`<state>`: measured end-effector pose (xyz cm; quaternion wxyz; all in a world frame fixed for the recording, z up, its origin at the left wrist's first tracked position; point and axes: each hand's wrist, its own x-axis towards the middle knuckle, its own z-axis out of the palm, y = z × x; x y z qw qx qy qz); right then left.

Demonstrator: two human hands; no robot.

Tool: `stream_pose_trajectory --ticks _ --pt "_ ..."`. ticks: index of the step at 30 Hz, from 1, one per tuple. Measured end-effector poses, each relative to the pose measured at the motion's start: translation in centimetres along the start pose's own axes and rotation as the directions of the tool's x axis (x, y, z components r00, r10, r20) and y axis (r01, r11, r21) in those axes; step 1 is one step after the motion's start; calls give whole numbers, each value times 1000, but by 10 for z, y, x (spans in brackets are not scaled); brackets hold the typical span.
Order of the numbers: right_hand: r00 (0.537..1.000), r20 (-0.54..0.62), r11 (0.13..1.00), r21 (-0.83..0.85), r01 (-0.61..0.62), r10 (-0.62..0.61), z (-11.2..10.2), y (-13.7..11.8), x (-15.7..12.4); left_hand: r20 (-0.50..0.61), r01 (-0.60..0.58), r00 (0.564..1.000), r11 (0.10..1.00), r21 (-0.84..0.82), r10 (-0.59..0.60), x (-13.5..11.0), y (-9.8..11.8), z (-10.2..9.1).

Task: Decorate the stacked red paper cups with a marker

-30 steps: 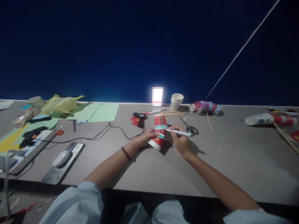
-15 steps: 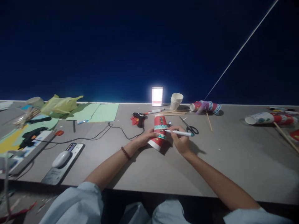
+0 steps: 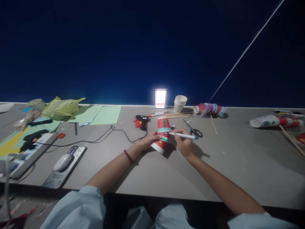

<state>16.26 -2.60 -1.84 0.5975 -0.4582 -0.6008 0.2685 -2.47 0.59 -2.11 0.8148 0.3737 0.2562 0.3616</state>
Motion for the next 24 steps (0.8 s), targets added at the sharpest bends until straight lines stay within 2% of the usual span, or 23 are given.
stream_pose_trajectory --ticks 8,24 --pt "1000 -6 999 27 20 -20 0 1 0 8 -5 1000 1000 -3 5 -1 0 0" --pt "1000 -10 1000 -22 2 -3 0 -3 1 4 0 1000 1000 4 0 0 -1 -1"
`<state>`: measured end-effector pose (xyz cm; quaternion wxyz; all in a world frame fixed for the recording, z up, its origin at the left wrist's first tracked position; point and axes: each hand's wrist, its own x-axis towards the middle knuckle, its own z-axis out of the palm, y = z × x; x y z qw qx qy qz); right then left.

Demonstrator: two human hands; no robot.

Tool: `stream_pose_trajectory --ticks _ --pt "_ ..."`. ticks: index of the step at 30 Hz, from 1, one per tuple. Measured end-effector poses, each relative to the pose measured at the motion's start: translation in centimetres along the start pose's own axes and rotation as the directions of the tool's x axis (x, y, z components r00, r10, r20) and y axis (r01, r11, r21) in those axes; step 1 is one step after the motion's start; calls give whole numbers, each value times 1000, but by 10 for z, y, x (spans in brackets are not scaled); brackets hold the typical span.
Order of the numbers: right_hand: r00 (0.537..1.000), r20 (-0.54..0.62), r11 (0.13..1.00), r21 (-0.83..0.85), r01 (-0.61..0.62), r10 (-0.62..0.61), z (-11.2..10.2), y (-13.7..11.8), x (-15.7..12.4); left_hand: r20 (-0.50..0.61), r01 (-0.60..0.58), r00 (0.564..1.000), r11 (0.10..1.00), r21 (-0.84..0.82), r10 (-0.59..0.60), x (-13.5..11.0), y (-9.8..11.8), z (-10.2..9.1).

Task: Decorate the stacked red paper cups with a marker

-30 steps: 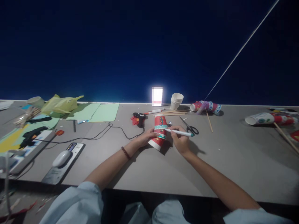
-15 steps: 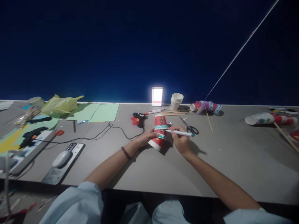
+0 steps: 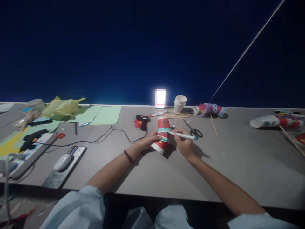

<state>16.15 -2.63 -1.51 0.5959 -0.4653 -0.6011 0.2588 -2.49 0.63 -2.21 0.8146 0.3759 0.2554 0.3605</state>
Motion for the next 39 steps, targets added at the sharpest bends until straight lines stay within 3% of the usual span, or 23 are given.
stream_pose_trajectory --ticks 11,24,29,34,39 --pt "1000 8 999 39 17 -17 -1 5 1 34 -20 999 1000 4 20 -1 2 1" --pt "1000 -18 974 225 19 -16 2 1 1 73 -5 997 1000 -1 5 -1 4 1" --pt "999 22 971 234 40 -47 2 -3 0 29 -45 999 999 -5 45 0 1 0" --pt "998 28 971 235 45 -53 2 -1 0 -34 -6 999 999 50 7 -2 -1 -2" --pt "999 5 970 240 35 -38 2 -1 2 -10 13 1000 998 58 -13 -5 2 2"
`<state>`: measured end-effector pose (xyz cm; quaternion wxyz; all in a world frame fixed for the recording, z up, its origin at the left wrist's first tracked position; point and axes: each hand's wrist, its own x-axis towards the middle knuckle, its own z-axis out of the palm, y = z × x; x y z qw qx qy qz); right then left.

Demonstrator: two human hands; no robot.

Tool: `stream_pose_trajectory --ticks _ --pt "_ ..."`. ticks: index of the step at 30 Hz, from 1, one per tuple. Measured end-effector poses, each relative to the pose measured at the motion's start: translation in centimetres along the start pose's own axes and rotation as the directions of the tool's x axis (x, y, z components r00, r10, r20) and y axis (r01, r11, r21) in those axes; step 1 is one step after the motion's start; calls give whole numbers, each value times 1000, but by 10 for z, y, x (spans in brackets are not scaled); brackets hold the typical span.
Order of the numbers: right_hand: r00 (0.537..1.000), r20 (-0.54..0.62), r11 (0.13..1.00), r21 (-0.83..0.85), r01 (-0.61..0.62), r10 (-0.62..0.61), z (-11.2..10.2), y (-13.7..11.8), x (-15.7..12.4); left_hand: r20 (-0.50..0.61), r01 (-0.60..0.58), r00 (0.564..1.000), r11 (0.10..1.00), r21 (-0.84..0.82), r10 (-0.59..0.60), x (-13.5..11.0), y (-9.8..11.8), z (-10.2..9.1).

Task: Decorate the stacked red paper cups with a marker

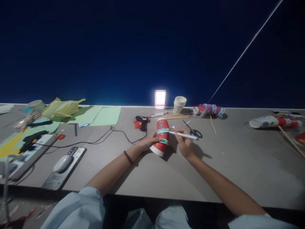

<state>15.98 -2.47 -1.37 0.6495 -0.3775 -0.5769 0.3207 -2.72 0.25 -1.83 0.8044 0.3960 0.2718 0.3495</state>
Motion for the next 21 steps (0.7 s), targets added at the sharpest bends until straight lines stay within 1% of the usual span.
stream_pose_trajectory --ticks 5,13,17,21 --pt "1000 18 1000 -21 18 -17 0 -3 0 0 -9 1000 1000 -4 9 1 0 0" --pt "998 30 994 -98 53 -50 -2 3 -2 -30 27 999 1000 -1 -27 4 -4 -6" --pt "998 31 993 -106 53 -50 -2 3 -2 -24 16 1000 1000 -11 -17 4 -5 -6" --pt "999 25 991 -122 48 -46 -2 2 -2 -45 17 999 1000 -13 -18 4 -5 -6"
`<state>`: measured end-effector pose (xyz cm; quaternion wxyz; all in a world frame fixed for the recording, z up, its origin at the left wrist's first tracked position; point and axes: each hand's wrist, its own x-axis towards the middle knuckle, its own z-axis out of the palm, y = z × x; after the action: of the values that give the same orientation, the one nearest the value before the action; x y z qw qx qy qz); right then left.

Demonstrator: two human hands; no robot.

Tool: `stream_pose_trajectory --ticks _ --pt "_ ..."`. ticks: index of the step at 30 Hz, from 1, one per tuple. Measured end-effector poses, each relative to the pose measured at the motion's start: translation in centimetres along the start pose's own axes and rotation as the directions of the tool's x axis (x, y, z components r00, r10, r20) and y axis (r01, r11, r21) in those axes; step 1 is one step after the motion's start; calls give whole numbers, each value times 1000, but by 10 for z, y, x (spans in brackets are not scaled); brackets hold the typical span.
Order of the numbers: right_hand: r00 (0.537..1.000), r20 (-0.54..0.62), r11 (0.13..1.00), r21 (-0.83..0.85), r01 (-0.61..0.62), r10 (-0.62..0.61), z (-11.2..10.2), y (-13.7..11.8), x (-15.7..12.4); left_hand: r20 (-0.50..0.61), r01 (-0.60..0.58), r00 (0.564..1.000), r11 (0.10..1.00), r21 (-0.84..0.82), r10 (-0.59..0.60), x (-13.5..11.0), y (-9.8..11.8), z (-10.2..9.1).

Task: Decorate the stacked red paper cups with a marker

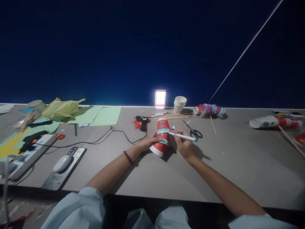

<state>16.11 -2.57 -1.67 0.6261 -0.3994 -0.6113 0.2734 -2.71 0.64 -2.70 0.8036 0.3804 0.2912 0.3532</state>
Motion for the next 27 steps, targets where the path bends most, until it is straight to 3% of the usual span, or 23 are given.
stream_pose_trajectory --ticks 27 --pt "1000 9 999 41 -28 28 1 -2 1 51 -23 998 1000 -13 23 -4 3 4"
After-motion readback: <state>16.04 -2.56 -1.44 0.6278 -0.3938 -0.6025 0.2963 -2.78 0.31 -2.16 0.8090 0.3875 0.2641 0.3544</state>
